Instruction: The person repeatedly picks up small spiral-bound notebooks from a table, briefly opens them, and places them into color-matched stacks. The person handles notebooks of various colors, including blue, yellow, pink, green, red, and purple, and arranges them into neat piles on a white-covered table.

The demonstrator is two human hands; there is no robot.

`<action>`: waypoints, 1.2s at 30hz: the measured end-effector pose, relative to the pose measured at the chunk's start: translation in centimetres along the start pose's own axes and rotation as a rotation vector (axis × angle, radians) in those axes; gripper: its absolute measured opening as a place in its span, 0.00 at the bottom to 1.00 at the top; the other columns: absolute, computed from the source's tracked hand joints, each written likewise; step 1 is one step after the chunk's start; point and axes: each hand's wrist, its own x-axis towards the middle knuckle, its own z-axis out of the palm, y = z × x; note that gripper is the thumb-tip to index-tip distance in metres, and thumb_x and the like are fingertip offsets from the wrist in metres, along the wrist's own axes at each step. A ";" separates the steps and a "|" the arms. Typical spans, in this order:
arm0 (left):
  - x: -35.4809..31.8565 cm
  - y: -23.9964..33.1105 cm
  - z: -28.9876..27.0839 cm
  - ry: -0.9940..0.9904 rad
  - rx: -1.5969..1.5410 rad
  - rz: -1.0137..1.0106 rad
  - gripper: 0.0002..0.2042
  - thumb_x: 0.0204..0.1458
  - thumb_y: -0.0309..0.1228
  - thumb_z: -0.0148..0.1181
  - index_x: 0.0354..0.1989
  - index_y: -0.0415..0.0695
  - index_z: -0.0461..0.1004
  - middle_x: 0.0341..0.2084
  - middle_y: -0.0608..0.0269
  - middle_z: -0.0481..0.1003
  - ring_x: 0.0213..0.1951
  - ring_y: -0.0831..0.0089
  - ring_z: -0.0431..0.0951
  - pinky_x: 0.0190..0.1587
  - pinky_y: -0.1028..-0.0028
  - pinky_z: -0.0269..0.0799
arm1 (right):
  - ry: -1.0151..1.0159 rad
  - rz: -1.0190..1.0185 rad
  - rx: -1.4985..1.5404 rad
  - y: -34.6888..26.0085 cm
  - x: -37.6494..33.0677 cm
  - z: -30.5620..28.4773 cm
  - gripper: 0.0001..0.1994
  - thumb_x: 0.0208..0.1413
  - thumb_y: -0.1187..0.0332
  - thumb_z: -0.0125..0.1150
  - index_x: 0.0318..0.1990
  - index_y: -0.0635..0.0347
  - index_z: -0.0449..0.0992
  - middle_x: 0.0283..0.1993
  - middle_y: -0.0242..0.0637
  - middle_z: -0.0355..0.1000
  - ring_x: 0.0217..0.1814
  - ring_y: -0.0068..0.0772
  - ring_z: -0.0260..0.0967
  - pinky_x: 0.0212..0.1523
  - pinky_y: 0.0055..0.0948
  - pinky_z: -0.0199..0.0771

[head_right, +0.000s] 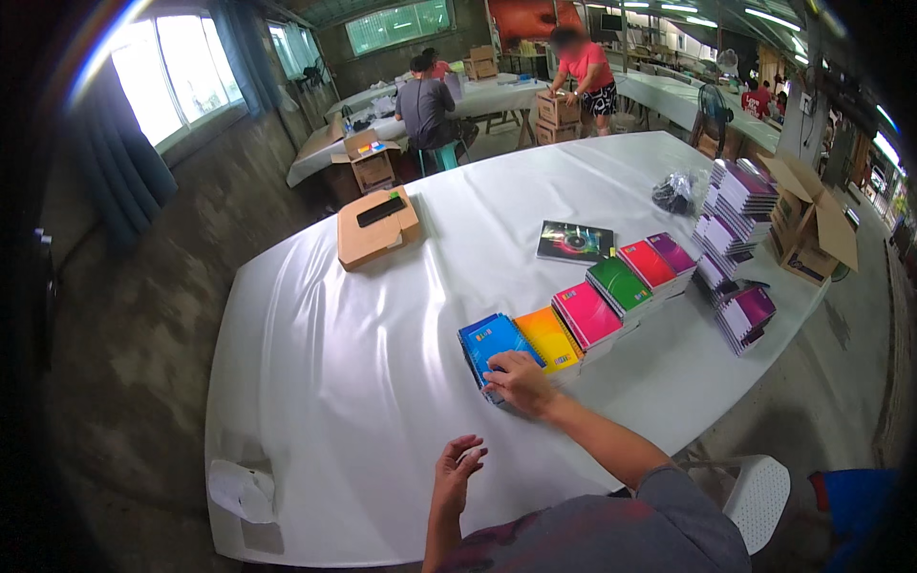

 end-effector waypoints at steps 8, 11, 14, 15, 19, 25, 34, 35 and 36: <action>1.7 3.2 2.5 -0.159 -0.490 -0.004 0.25 0.56 0.44 0.47 0.57 0.43 0.58 0.53 0.54 0.64 0.53 0.62 0.67 0.50 0.66 0.65 | 0.411 0.174 0.238 -1.7 3.3 -3.5 0.06 0.42 0.67 0.63 0.29 0.58 0.78 0.33 0.36 0.70 0.37 0.34 0.68 0.37 0.32 0.69; 2.6 4.7 3.0 -0.336 -0.873 -0.028 0.30 0.55 0.51 0.43 0.60 0.43 0.55 0.55 0.51 0.62 0.55 0.59 0.64 0.54 0.59 0.64 | 0.235 -0.182 0.069 -4.4 2.7 -6.7 0.06 0.44 0.68 0.60 0.28 0.60 0.76 0.31 0.37 0.70 0.35 0.35 0.68 0.37 0.32 0.70; 3.6 2.9 1.9 -0.438 -1.039 -0.059 0.24 0.53 0.44 0.50 0.53 0.41 0.62 0.49 0.51 0.68 0.47 0.61 0.71 0.47 0.59 0.70 | -0.017 -0.470 -0.026 -9.9 -0.6 -7.3 0.08 0.44 0.68 0.58 0.33 0.60 0.74 0.32 0.37 0.70 0.36 0.37 0.68 0.39 0.32 0.70; 3.5 1.9 1.2 -0.441 -0.988 -0.124 0.21 0.52 0.40 0.51 0.51 0.41 0.64 0.46 0.52 0.70 0.45 0.61 0.73 0.46 0.59 0.71 | -0.144 -0.485 -0.090 -11.0 -2.0 -7.0 0.11 0.45 0.67 0.59 0.37 0.60 0.74 0.34 0.37 0.70 0.38 0.37 0.69 0.40 0.33 0.70; 1.2 2.0 0.5 -0.219 -0.831 -0.213 0.15 0.50 0.27 0.54 0.47 0.38 0.66 0.39 0.54 0.74 0.38 0.61 0.77 0.37 0.64 0.75 | -0.091 -0.306 0.380 -6.6 -1.1 -9.4 0.19 0.44 0.60 0.64 0.45 0.57 0.73 0.44 0.41 0.70 0.47 0.41 0.68 0.47 0.34 0.69; -0.5 0.2 -0.2 -0.205 -0.821 -0.273 0.18 0.51 0.30 0.54 0.50 0.38 0.63 0.41 0.53 0.72 0.38 0.60 0.77 0.35 0.62 0.76 | -0.319 0.135 -0.208 4.2 -2.8 -9.2 0.38 0.37 0.63 0.68 0.60 0.49 0.58 0.60 0.40 0.58 0.63 0.41 0.54 0.61 0.40 0.53; -0.6 1.9 2.9 -0.017 -0.630 -0.250 0.20 0.50 0.28 0.57 0.51 0.42 0.62 0.43 0.59 0.70 0.44 0.65 0.73 0.41 0.62 0.75 | -0.220 0.250 -0.007 8.3 -5.0 -6.1 0.20 0.41 0.80 0.56 0.46 0.55 0.73 0.50 0.42 0.69 0.55 0.42 0.65 0.55 0.37 0.64; 0.1 2.0 2.8 -0.038 -0.620 -0.248 0.20 0.50 0.28 0.57 0.51 0.42 0.61 0.44 0.58 0.70 0.45 0.64 0.73 0.42 0.61 0.74 | -0.077 0.280 0.115 7.4 -4.7 -6.9 0.20 0.42 0.80 0.55 0.47 0.55 0.73 0.50 0.43 0.69 0.55 0.42 0.65 0.54 0.36 0.64; 0.7 2.0 2.8 -0.066 -0.612 -0.236 0.21 0.50 0.28 0.57 0.52 0.42 0.61 0.45 0.58 0.69 0.46 0.64 0.72 0.44 0.61 0.74 | 0.072 0.301 0.229 6.4 -3.8 -8.1 0.20 0.43 0.81 0.55 0.47 0.55 0.73 0.50 0.43 0.70 0.54 0.43 0.66 0.53 0.35 0.65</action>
